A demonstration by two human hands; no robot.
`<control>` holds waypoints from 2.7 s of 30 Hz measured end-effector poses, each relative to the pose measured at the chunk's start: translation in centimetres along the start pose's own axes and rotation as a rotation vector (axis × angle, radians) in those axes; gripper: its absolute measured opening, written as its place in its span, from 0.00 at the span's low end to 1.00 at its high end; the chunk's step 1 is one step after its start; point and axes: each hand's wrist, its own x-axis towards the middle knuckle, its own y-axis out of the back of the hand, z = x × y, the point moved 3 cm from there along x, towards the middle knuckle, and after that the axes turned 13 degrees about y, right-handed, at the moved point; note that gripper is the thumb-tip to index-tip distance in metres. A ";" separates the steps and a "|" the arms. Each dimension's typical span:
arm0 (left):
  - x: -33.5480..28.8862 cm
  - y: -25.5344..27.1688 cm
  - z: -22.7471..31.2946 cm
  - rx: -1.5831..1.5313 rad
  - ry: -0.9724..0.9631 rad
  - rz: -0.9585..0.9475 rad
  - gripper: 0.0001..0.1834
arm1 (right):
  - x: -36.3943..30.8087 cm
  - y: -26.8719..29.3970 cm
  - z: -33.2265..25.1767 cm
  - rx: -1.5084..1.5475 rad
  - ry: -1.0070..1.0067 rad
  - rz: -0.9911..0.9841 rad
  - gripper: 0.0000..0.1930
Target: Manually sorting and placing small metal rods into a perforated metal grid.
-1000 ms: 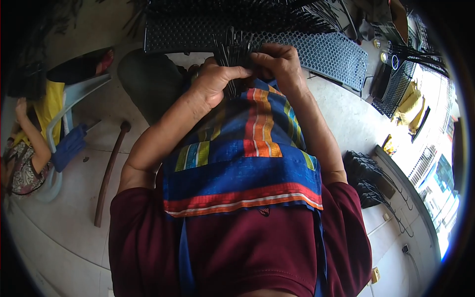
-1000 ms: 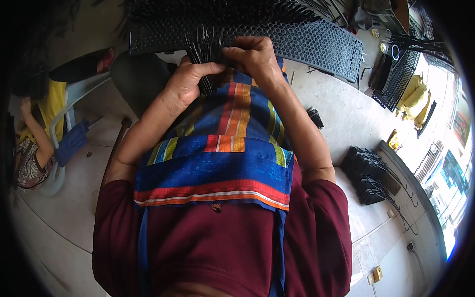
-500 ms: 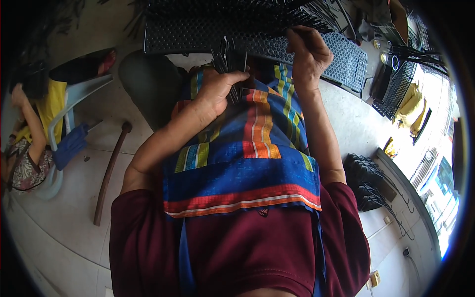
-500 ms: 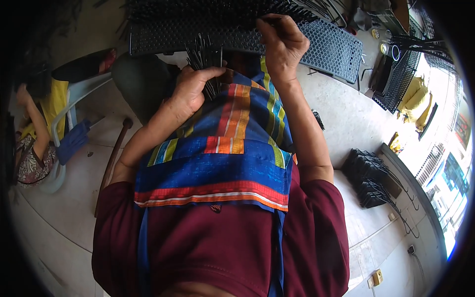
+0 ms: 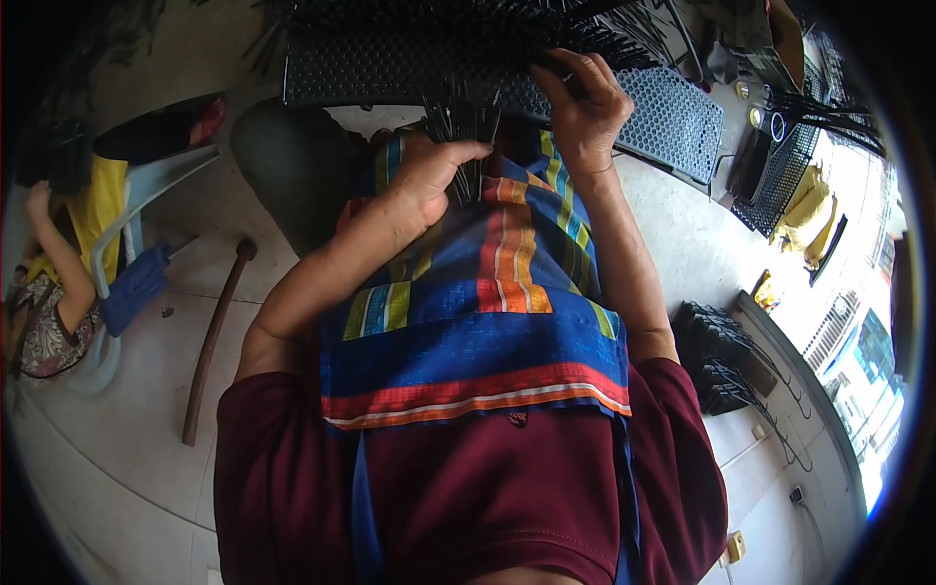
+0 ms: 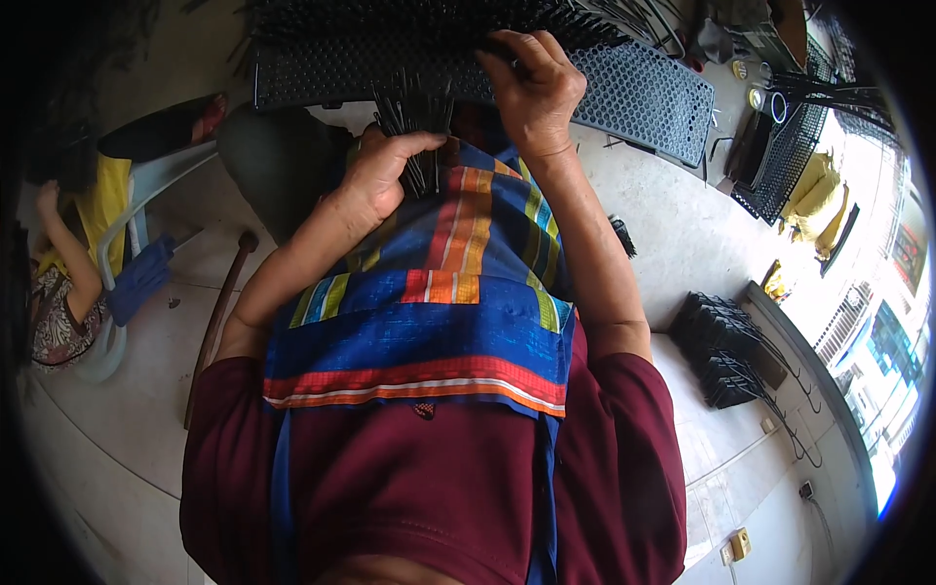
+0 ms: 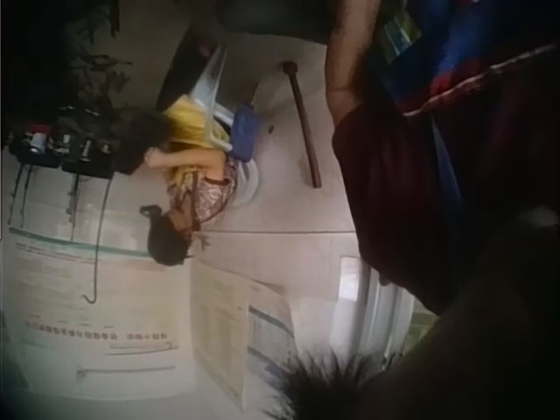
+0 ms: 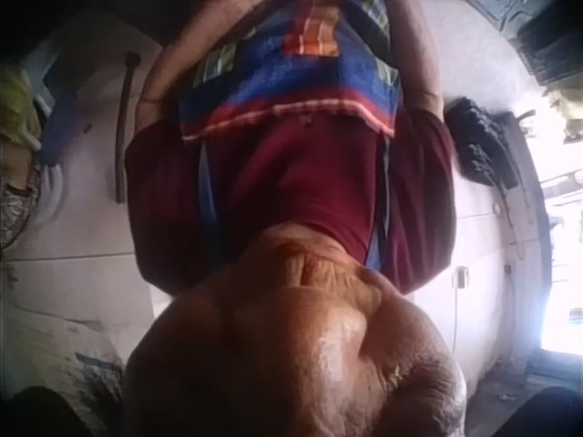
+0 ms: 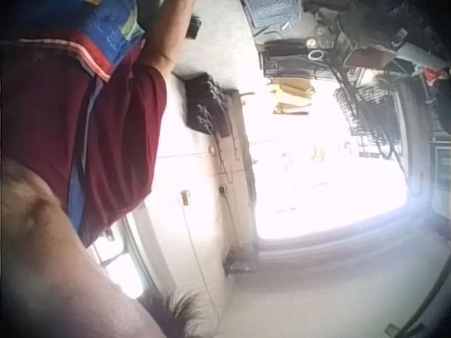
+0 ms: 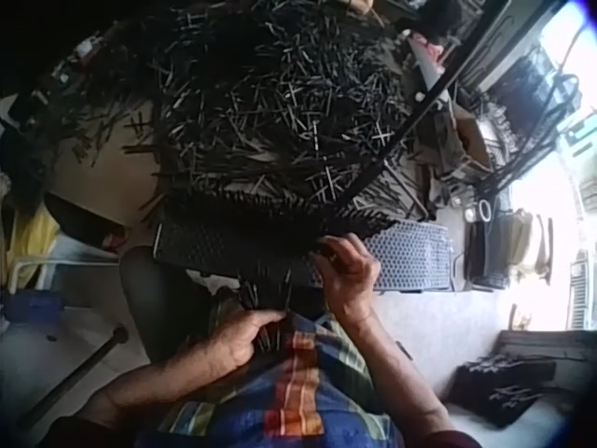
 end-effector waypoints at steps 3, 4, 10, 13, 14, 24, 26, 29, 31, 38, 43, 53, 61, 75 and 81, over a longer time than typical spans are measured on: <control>0.1 0.1 -0.1 0.037 -0.058 -0.029 0.14 | 0.0 0.1 -0.3 0.004 0.056 0.011 0.08; 0.5 0.4 -0.3 0.027 -0.044 -0.033 0.14 | 0.1 0.1 -0.6 -0.033 0.083 -0.011 0.08; 0.5 0.1 -0.2 -0.019 0.016 -0.053 0.15 | 0.2 0.0 -1.4 -0.228 0.168 -0.094 0.09; 1.0 -0.2 -0.5 -0.025 0.044 -0.058 0.15 | 0.6 0.4 -1.2 -0.216 0.121 -0.081 0.09; 1.3 -0.2 -0.6 -0.010 0.028 -0.051 0.15 | 0.6 0.3 -1.1 -0.233 0.115 -0.077 0.09; 1.2 0.0 -0.6 -0.042 0.138 -0.195 0.16 | -0.6 1.1 -1.4 -0.247 0.152 -0.161 0.09; 0.6 -1.0 -0.8 -0.033 0.177 -0.192 0.16 | -1.2 2.4 -1.6 -0.195 -0.025 -0.215 0.11; -0.3 -2.1 -1.0 0.027 0.134 -0.143 0.16 | -3.8 1.3 -1.4 0.363 -0.450 -0.423 0.11; -0.1 -2.8 -0.9 0.135 0.046 -0.145 0.14 | -5.6 1.2 -1.0 0.599 -0.718 -0.262 0.10; 0.3 -2.4 -1.4 0.130 -0.071 -0.086 0.09 | -5.3 1.0 -0.7 0.628 -0.842 -0.291 0.08; 0.8 -1.0 -1.1 0.136 -0.054 -0.035 0.09 | -5.3 -0.2 -1.3 0.697 -0.840 -0.153 0.09; 0.5 -0.7 -0.7 0.260 -0.117 -0.165 0.16 | -5.1 0.9 0.1 0.797 -0.876 -0.128 0.04; -0.9 0.5 -0.2 0.294 0.039 -0.094 0.13 | -1.5 4.2 1.4 0.582 -0.546 0.291 0.04; 0.3 0.0 -1.0 0.149 -0.046 -0.122 0.08 | -0.4 3.2 1.2 0.387 -0.072 0.180 0.06; -1.5 -0.8 -0.3 0.148 0.042 -0.133 0.06 | -1.0 2.3 1.7 0.254 -0.075 0.091 0.06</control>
